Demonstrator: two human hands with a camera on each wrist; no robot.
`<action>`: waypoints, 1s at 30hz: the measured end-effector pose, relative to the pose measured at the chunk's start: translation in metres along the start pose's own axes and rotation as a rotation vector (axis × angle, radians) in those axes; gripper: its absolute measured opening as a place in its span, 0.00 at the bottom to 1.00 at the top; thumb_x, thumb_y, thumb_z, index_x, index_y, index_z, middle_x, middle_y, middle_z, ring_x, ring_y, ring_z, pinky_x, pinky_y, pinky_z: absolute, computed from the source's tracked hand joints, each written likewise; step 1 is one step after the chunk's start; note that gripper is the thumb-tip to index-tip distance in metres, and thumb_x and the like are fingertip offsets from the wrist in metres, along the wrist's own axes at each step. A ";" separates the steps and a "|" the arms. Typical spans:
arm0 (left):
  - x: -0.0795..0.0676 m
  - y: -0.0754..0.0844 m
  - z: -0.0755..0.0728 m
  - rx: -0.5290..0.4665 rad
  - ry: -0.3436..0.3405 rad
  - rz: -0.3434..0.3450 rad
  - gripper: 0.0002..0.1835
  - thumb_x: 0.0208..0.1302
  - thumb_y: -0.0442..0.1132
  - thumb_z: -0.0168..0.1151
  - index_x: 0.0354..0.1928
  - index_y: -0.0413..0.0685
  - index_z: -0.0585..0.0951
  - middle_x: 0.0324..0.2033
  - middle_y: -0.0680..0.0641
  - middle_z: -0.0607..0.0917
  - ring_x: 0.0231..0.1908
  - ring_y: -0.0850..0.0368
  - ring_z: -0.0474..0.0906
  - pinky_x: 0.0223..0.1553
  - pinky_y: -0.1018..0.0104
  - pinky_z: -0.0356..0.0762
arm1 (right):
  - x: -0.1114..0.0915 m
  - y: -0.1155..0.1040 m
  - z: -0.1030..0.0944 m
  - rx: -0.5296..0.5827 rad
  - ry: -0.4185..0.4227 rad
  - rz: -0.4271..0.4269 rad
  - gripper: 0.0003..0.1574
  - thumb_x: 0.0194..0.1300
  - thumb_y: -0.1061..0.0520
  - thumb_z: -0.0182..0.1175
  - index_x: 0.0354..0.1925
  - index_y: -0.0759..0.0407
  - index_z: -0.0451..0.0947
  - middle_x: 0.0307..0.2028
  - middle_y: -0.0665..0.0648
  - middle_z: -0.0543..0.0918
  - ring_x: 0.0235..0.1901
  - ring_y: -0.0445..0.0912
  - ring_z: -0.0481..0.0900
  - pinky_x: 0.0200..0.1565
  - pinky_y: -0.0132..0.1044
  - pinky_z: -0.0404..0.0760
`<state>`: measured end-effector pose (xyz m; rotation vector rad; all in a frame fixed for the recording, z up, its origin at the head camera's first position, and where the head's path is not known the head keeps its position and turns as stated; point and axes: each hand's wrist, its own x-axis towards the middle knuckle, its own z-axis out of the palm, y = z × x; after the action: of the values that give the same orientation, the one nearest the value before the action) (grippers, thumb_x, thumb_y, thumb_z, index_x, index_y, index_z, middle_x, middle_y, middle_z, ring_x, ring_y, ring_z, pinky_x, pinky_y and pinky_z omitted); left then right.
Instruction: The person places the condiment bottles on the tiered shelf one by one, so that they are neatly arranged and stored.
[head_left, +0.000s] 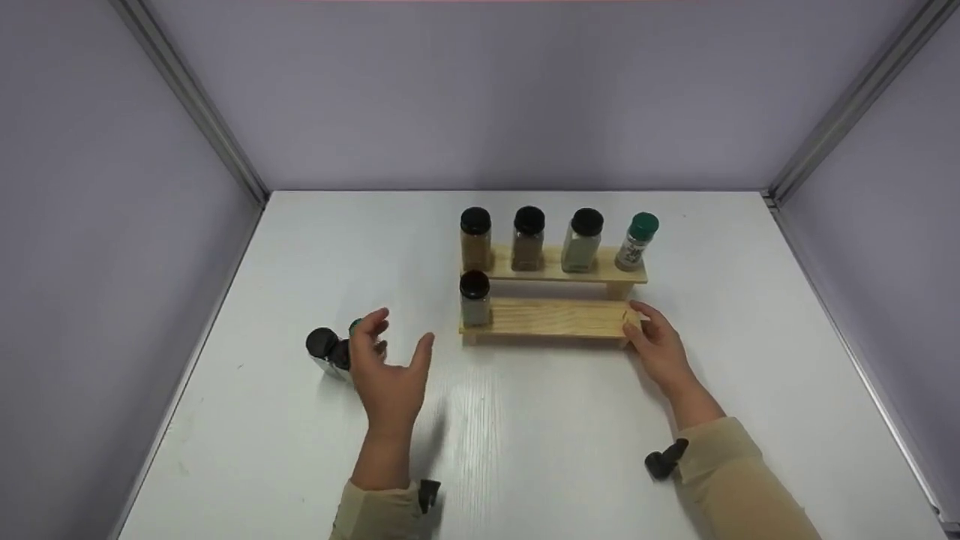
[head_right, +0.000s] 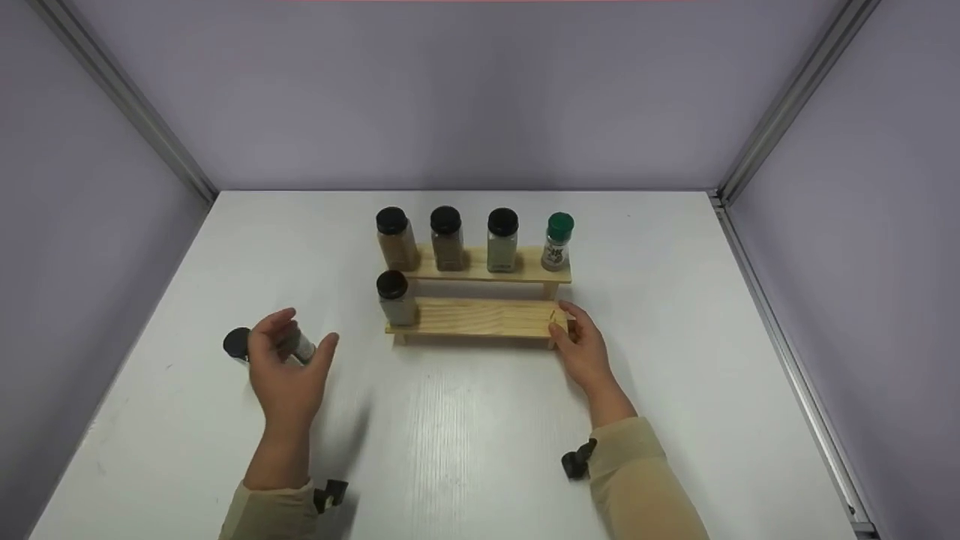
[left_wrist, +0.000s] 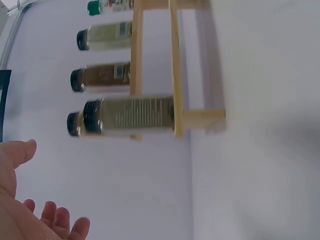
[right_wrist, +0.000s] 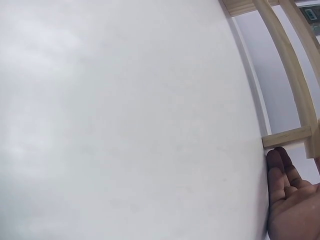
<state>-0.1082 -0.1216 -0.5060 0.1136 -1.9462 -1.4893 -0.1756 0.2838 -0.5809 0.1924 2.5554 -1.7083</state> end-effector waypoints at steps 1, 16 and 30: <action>0.001 -0.002 -0.005 0.020 0.019 0.018 0.32 0.57 0.29 0.80 0.61 0.33 0.75 0.58 0.38 0.79 0.59 0.44 0.74 0.59 0.43 0.72 | 0.000 0.000 0.000 0.001 0.003 0.001 0.38 0.82 0.49 0.59 0.81 0.57 0.62 0.62 0.71 0.79 0.51 0.40 0.79 0.52 0.26 0.75; -0.004 -0.039 -0.041 0.293 0.125 -0.201 0.20 0.65 0.28 0.71 0.59 0.37 0.81 0.67 0.39 0.77 0.71 0.38 0.66 0.70 0.39 0.64 | -0.014 -0.029 -0.004 0.034 -0.017 0.015 0.35 0.82 0.58 0.57 0.79 0.67 0.60 0.61 0.75 0.78 0.47 0.34 0.78 0.50 0.25 0.76; -0.008 -0.045 -0.044 0.364 0.048 -0.303 0.22 0.64 0.27 0.72 0.60 0.37 0.81 0.66 0.39 0.74 0.72 0.38 0.64 0.70 0.37 0.65 | -0.006 -0.017 -0.002 0.041 -0.013 0.010 0.37 0.82 0.56 0.58 0.80 0.64 0.60 0.61 0.74 0.79 0.47 0.34 0.78 0.51 0.25 0.75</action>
<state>-0.0917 -0.1698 -0.5444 0.6228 -2.2147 -1.2791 -0.1715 0.2785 -0.5644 0.1946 2.5075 -1.7529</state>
